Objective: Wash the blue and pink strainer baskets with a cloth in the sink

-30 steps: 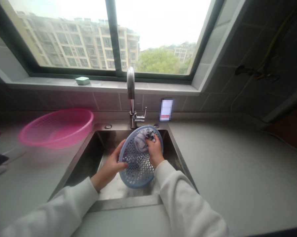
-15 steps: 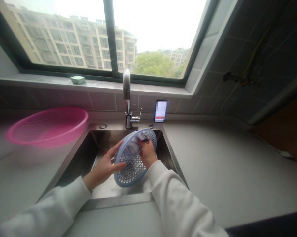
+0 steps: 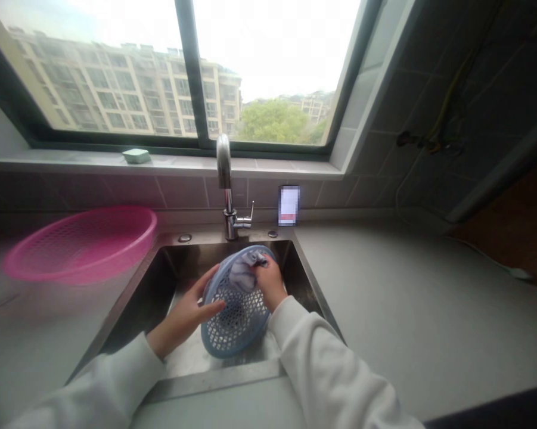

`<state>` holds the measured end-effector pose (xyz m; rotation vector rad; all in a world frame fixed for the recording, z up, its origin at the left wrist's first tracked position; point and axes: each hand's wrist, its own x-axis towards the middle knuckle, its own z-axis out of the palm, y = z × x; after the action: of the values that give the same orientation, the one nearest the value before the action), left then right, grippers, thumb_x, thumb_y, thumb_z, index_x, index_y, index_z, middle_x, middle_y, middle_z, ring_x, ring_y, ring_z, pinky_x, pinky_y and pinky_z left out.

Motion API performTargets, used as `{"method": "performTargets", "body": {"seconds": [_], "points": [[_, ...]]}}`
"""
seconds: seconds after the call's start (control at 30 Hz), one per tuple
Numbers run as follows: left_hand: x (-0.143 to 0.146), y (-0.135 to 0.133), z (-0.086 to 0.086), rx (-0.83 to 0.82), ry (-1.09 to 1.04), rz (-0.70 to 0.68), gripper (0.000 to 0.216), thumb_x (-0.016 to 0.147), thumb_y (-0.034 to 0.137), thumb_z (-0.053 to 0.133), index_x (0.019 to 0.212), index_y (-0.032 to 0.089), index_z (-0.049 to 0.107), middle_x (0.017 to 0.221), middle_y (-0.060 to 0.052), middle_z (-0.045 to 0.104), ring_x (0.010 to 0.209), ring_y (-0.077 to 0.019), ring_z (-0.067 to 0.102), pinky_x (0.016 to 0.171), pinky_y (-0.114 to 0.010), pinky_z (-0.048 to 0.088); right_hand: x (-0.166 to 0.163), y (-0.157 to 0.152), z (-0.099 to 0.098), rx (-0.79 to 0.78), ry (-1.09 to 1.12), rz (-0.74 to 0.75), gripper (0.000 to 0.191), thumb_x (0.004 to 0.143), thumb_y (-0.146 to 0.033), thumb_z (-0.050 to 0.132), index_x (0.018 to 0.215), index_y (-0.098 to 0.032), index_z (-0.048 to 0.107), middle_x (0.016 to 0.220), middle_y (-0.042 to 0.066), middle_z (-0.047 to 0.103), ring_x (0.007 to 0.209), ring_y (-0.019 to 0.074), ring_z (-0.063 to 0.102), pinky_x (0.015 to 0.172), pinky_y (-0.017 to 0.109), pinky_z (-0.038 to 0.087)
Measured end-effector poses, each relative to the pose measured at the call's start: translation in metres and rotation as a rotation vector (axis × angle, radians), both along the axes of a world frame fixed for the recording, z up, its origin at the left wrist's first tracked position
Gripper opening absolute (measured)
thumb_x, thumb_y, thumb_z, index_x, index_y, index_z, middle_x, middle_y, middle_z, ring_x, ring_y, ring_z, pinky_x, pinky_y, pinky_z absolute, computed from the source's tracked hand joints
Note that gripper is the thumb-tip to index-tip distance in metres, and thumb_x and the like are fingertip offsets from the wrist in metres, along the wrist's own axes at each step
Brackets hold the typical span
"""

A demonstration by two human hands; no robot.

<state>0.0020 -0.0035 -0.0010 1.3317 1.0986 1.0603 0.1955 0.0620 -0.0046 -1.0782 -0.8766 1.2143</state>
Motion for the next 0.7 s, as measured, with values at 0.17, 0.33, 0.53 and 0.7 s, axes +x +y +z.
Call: {"method": "performTargets", "body": {"seconds": [0.17,0.33,0.53,0.7], "points": [[0.002,-0.002,0.003,-0.020,-0.080,-0.056,0.097,0.072,0.042,0.089,0.158,0.028,0.045,0.158,-0.013,0.052,0.139,-0.0415,0.054,0.117,-0.055,0.042,-0.015,-0.013,0.003,-0.004,0.144,0.200,0.038,0.063,-0.032,0.085,0.097,-0.023,0.071,0.094,0.000,0.076,0.090,0.0227,0.069,0.092,0.039,0.054],[0.001,-0.003,0.006,-0.018,-0.103,-0.023,0.091,0.075,0.044,0.086,0.155,0.024,0.048,0.158,-0.013,0.053,0.142,-0.0413,0.051,0.117,-0.051,0.044,-0.015,-0.019,0.009,-0.034,-0.043,0.350,0.034,0.058,-0.025,0.085,0.090,-0.020,0.075,0.086,0.001,0.076,0.083,0.0218,0.067,0.087,0.037,0.053],[0.002,-0.006,0.011,-0.049,-0.090,-0.028,0.096,0.072,0.045,0.089,0.156,0.025,0.046,0.155,-0.014,0.056,0.137,-0.0419,0.056,0.112,-0.050,0.049,-0.001,-0.003,0.005,-0.011,0.147,-0.007,0.038,0.058,-0.031,0.084,0.092,-0.022,0.071,0.090,0.000,0.075,0.089,0.0233,0.068,0.092,0.040,0.054],[0.004,-0.006,0.011,-0.043,-0.105,-0.037,0.100,0.073,0.048,0.088,0.159,0.026,0.041,0.160,-0.013,0.050,0.139,-0.0418,0.054,0.110,-0.050,0.051,-0.018,-0.020,0.007,-0.005,0.061,0.313,0.036,0.062,-0.028,0.085,0.096,-0.022,0.074,0.091,0.000,0.077,0.087,0.0212,0.068,0.091,0.037,0.054]]}}
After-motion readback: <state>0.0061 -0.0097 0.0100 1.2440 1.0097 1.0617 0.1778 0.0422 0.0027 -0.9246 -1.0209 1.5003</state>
